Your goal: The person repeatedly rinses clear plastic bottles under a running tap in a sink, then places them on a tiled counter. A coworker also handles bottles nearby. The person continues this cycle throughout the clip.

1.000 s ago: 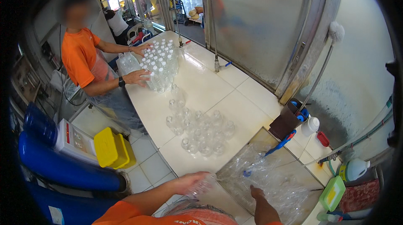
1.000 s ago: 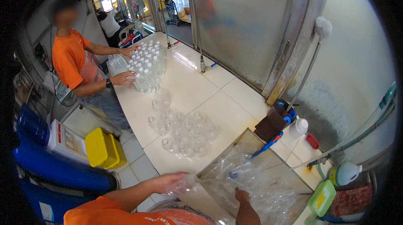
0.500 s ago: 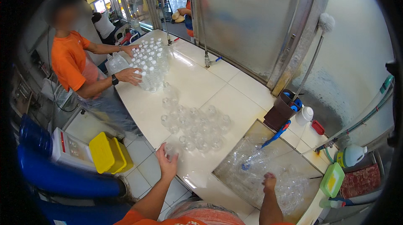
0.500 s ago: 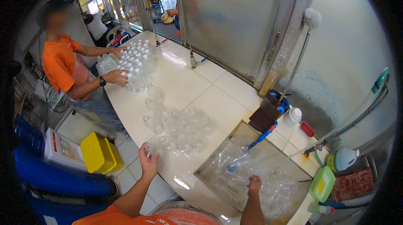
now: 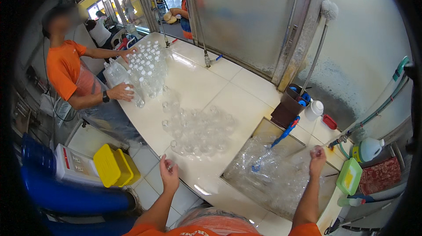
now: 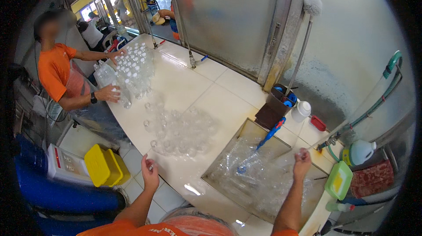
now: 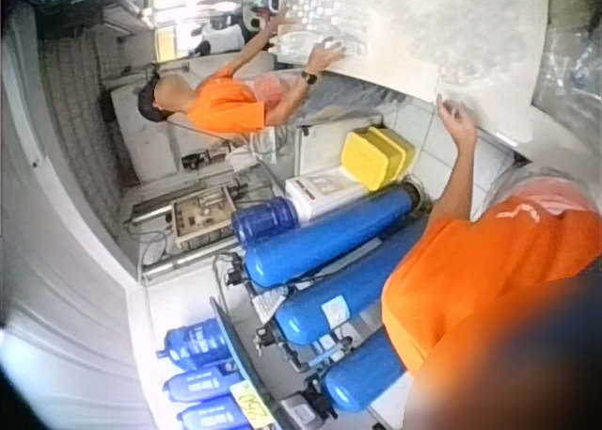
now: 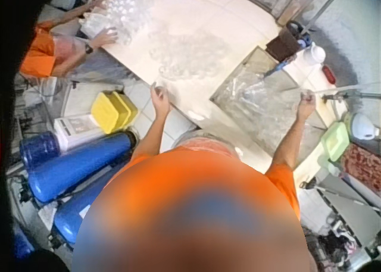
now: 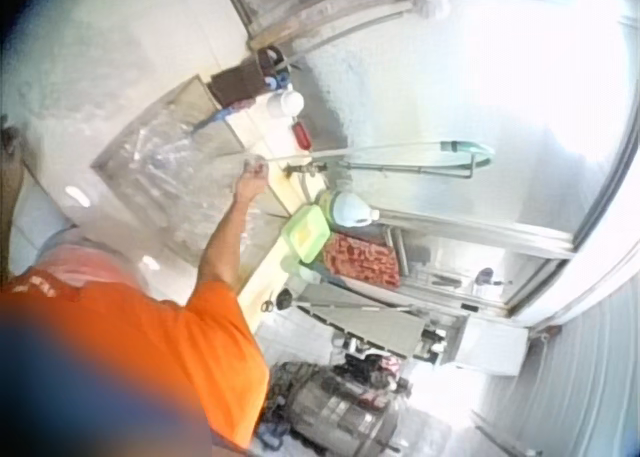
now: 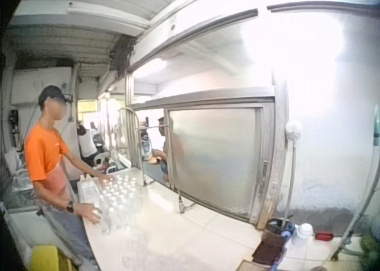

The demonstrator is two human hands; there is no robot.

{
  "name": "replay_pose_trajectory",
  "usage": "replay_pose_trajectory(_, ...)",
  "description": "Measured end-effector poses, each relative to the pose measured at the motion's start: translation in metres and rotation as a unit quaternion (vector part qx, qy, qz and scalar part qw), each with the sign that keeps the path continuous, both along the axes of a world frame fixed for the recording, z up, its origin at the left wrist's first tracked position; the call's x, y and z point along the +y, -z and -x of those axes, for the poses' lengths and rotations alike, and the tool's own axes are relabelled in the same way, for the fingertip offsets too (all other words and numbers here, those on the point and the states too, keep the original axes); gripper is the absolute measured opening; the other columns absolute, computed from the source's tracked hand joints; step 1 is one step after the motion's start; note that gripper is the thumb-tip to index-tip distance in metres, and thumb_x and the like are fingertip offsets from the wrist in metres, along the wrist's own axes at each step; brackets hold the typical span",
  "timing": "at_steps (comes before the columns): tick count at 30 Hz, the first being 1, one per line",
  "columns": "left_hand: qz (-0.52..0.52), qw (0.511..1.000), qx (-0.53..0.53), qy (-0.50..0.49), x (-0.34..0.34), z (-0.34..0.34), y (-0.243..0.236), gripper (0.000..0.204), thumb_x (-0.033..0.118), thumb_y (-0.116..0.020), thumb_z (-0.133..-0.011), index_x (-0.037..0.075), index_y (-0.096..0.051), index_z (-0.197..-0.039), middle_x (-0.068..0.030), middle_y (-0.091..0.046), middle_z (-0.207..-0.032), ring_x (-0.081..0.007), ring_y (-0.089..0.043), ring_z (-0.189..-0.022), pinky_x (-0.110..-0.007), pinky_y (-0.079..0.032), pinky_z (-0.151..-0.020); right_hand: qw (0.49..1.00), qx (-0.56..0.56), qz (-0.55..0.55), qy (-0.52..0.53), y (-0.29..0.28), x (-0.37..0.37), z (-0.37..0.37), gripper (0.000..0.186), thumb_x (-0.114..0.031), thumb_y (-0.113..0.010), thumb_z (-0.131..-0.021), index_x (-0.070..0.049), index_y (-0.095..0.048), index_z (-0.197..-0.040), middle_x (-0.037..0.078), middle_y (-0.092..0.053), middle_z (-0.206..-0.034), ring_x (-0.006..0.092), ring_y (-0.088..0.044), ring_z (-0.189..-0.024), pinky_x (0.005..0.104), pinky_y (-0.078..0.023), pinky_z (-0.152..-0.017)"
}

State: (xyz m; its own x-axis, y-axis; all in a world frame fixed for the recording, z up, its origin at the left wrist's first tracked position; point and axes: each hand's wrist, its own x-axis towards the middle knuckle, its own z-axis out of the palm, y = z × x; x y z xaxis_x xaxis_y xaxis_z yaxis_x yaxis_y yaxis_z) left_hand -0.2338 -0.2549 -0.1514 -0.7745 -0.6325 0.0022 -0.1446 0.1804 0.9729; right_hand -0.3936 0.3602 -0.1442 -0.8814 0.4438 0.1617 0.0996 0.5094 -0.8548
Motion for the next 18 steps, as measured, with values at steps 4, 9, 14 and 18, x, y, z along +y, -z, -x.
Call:
replay_pose_trajectory(4, 0.102, 0.993, -0.02, 0.063, 0.009, -0.035, -0.014, 0.06, 0.0, -0.063, -0.086, 0.003, -0.043, -0.142, -0.0101, -0.054, -0.116, -0.0198, -0.054, -0.101, -0.032, -0.05, -0.085, 0.974, 0.125, 0.179, 0.057, -0.046, -0.004, -0.001, 0.025, -0.005, -0.068, -0.089, -0.003, -0.064, -0.114, 0.001, -0.062, -0.093, 0.0121, -0.058, -0.087, 0.0286, -0.048, -0.079)
replay_pose_trajectory(9, 0.121, 0.952, -0.014, 0.279, 0.067, -0.027, -0.026, 0.043, 0.005, -0.065, -0.088, 0.004, -0.057, -0.131, -0.0114, -0.061, -0.114, -0.0203, -0.059, -0.106, -0.034, -0.052, -0.084, 0.933, -0.116, 0.323, -0.108, 0.01, -0.082, -0.042, 0.028, -0.023, -0.063, -0.096, -0.006, -0.064, -0.118, 0.002, -0.065, -0.1, 0.0141, -0.061, -0.088, 0.03, -0.049, -0.072)
replay_pose_trajectory(14, -0.222, 0.839, -0.213, 0.449, 0.153, 0.029, -0.011, 0.056, 0.025, -0.061, -0.1, 0.011, -0.04, -0.149, -0.0087, -0.063, -0.115, -0.0218, -0.062, -0.105, -0.037, -0.054, -0.088, 0.775, -0.151, 0.596, -0.149, 0.051, -0.125, -0.083, 0.038, -0.025, -0.064, -0.095, -0.003, -0.06, -0.127, 0.007, -0.068, -0.112, 0.0199, -0.065, -0.097, 0.0374, -0.054, -0.079)
replay_pose_trajectory(18, -0.501, 0.661, -0.362, 0.426, 0.196, 0.046, 0.002, 0.055, 0.041, -0.058, -0.1, 0.016, -0.042, -0.146, -0.0087, -0.064, -0.109, -0.0246, -0.066, -0.095, -0.04, -0.058, -0.08, 0.88, -0.309, 0.31, -0.182, 0.08, -0.15, -0.096, 0.058, -0.039, -0.066, -0.093, -0.002, -0.056, -0.136, 0.016, -0.068, -0.122, 0.0267, -0.066, -0.108, 0.0383, -0.053, -0.09)
